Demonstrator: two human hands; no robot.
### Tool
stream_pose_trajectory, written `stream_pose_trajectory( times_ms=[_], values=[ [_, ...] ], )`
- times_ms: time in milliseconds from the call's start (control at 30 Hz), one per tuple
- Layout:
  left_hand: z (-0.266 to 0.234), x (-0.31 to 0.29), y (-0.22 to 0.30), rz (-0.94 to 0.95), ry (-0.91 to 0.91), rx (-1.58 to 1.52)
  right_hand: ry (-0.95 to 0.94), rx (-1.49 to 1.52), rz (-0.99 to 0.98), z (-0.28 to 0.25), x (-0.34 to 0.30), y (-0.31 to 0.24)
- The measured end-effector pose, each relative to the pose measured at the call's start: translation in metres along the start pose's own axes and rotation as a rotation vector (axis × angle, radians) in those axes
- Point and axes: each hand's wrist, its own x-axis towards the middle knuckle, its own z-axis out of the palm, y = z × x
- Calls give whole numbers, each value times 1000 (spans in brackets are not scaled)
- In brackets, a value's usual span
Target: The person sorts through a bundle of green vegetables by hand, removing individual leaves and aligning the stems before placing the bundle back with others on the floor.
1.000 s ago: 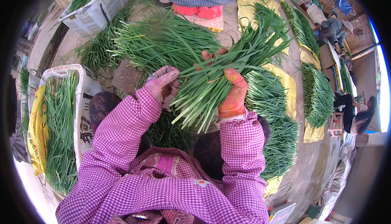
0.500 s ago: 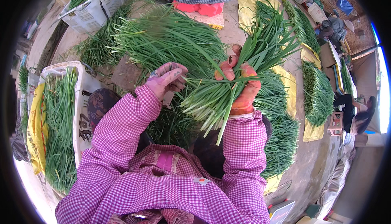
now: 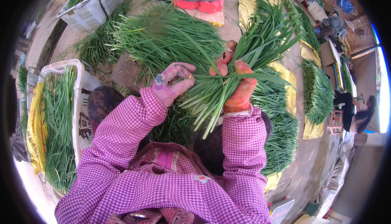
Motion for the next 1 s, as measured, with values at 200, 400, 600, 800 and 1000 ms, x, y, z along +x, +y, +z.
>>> stream_pose_trajectory(
  times_ms=[200,400,600,800,1000],
  values=[
    [-28,7,-7,-250,41,-911,-41,86,-62,-16,4,-21],
    [-62,17,-8,-24,5,-594,-10,197,-156,-26,3,-44],
    [-21,3,43,704,-68,640,-18,195,23,-25,1,-32],
    [1,-10,44,797,-110,952,118,151,-23,-24,3,-15],
    [2,-10,36,811,-72,846,199,119,-48,-24,3,-10]
  ],
)
